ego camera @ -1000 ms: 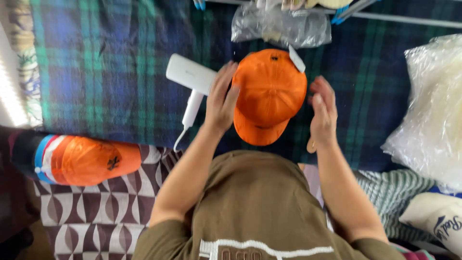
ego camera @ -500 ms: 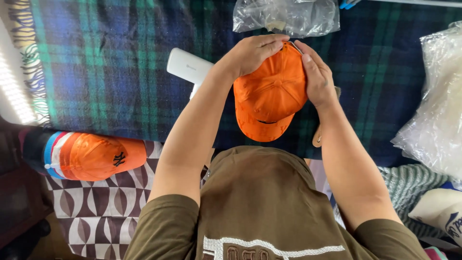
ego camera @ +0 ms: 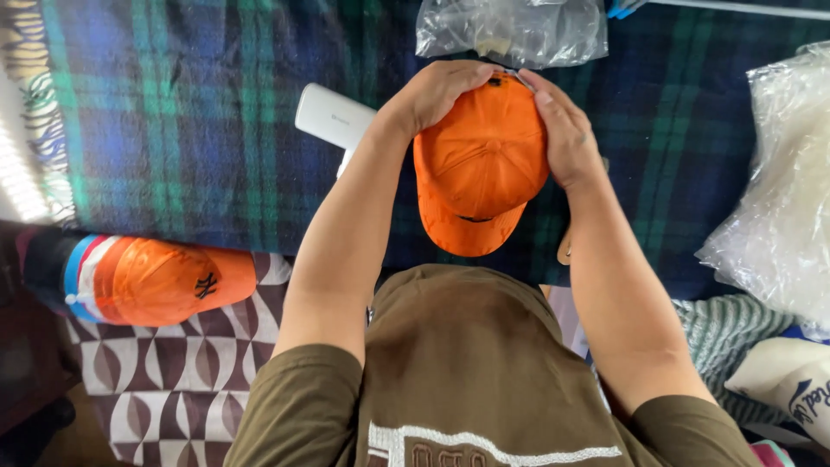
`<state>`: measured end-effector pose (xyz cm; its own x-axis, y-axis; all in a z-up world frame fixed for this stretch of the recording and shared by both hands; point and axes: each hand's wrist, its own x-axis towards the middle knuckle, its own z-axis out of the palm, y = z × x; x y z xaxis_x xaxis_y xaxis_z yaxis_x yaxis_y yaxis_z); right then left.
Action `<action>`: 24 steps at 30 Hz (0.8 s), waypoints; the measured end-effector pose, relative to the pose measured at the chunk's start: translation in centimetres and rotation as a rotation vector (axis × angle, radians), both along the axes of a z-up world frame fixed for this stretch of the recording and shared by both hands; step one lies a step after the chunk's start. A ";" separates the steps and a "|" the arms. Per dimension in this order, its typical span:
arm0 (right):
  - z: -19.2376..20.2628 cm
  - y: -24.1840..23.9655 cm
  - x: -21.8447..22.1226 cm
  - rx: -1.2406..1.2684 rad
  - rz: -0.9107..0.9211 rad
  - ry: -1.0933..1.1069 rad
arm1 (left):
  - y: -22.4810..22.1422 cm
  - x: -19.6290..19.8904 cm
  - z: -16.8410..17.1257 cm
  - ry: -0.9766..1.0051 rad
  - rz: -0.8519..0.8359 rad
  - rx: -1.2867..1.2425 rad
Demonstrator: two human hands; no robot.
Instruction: Using a handheld steamer and a brush to clean and shape a baseball cap
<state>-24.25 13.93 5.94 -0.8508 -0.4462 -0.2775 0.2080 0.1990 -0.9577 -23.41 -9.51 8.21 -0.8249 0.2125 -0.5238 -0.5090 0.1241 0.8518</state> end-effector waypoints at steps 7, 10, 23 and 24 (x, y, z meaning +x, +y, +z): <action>-2.3 1.5 2.3 0.048 -0.087 0.112 | 0.6 3.6 -4.7 0.065 0.307 0.130; -3.6 2.2 2.9 -0.255 -0.529 0.091 | 0.9 6.0 -5.4 0.392 0.449 0.214; -3.8 2.3 3.2 -0.039 -0.238 -0.182 | 3.4 10.0 -5.0 0.341 0.608 0.103; -3.4 2.0 2.6 0.008 -0.251 -0.184 | 3.2 9.4 -4.6 0.339 0.601 0.102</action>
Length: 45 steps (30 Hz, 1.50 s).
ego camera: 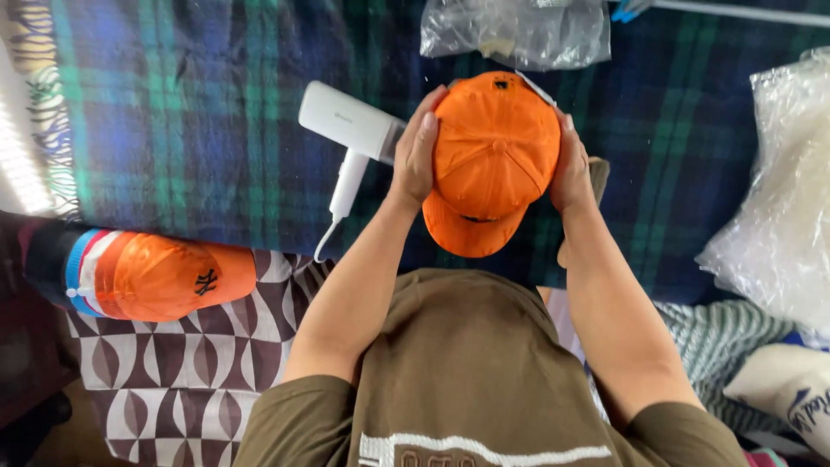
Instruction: Using a handheld steamer and a brush to clean and shape a baseball cap
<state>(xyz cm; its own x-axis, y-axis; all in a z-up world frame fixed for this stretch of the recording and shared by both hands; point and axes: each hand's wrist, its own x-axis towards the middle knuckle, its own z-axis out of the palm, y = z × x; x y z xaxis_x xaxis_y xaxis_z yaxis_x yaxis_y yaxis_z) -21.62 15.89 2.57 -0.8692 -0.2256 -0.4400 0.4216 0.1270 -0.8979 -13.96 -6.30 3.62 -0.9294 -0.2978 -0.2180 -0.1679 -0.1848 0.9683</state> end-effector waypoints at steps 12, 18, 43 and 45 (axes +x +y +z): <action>3.8 -1.3 -1.9 0.111 0.105 -0.024 | -2.7 -5.1 4.4 -0.287 -0.383 -0.154; 4.3 -1.4 -2.3 0.064 0.165 -0.043 | -2.6 -5.6 3.4 -0.317 -0.350 -0.071; 4.3 8.2 8.3 0.390 -0.222 0.088 | 4.2 12.8 -10.5 -0.436 0.196 0.362; 7.5 7.9 7.6 0.615 0.081 0.453 | 4.4 13.0 -10.2 -0.460 0.197 0.379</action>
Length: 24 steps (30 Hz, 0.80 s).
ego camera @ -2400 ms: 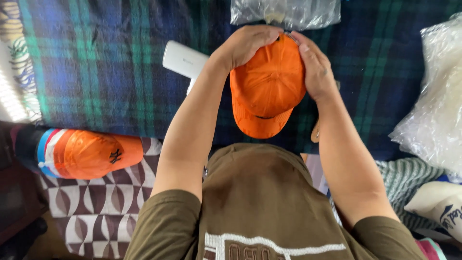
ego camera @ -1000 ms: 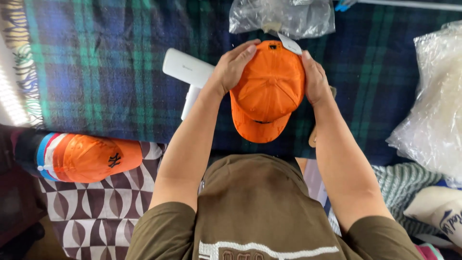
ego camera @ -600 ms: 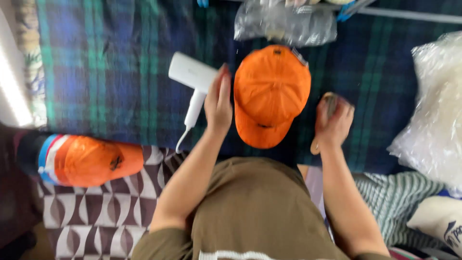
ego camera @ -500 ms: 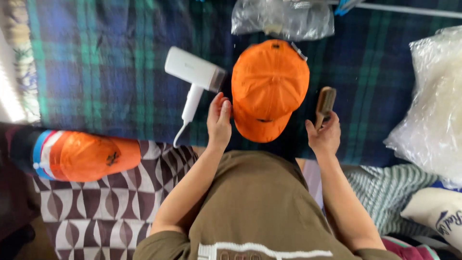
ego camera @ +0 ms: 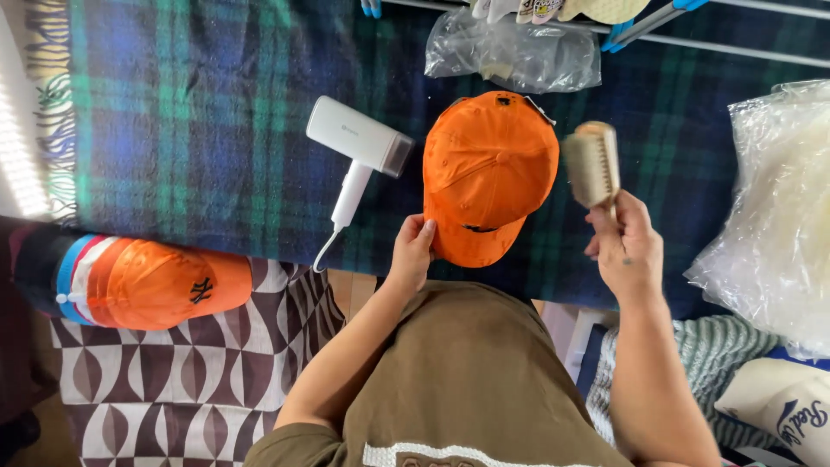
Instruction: Using a handheld steamer and a brush to clean and shape a baseball cap
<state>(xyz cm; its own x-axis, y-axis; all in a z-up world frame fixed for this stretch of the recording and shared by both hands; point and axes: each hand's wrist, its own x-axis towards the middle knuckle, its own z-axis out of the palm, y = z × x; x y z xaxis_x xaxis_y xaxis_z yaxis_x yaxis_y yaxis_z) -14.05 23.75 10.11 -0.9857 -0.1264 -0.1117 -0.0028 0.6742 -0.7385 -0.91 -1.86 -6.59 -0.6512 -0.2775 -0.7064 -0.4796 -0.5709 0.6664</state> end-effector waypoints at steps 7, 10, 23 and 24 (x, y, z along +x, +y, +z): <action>6.2 -6.2 -3.7 0.201 0.665 0.621 | 0.0 0.4 -1.3 0.016 -0.005 0.036; 7.8 -10.6 -7.8 0.375 0.672 0.585 | -0.1 0.5 -2.0 0.027 -0.003 0.050; 9.0 -12.7 -15.3 0.469 0.753 -0.027 | -1.0 -0.6 3.3 0.022 -0.057 -0.032; 10.0 -11.5 -13.6 0.453 0.916 0.100 | -0.9 -0.7 2.9 0.048 -0.051 -0.018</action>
